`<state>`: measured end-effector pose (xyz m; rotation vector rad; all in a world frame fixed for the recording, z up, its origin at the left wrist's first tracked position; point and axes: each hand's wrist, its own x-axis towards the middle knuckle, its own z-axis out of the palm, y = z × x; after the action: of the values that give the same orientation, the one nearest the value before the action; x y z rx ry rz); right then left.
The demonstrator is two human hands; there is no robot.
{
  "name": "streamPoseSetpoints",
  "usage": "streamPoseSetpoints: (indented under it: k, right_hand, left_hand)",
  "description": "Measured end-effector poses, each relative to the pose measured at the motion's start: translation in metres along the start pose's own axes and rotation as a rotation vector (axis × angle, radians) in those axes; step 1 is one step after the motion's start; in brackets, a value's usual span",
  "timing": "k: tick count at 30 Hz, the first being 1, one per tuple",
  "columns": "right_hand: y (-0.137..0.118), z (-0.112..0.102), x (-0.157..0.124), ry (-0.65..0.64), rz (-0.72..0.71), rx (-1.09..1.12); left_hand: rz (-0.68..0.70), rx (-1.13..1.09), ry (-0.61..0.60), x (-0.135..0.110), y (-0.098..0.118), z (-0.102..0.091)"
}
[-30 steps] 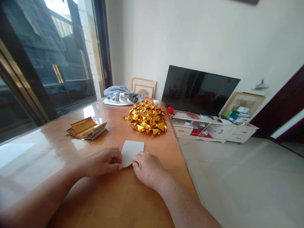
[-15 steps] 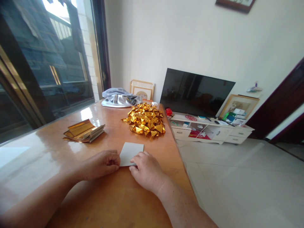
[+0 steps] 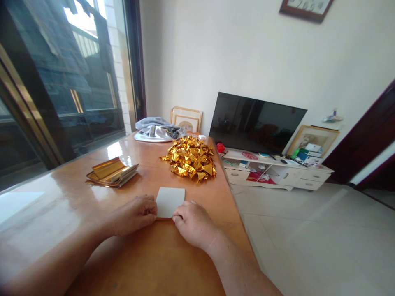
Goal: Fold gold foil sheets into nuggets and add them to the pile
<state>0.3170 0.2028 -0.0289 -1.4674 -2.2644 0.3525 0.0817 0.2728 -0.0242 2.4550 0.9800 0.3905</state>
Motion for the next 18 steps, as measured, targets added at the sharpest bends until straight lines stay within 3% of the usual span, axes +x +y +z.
streamPoseSetpoints:
  k: [6,18]
  right_hand:
    - [0.014,0.004,0.002,0.005,0.067,0.112]
    - [0.023,0.010,0.006,0.045,0.220,0.084]
  left_hand:
    - [-0.047,0.043,-0.012,0.001,-0.002,-0.001]
    - [-0.144,0.031,0.013,0.003,-0.008,0.004]
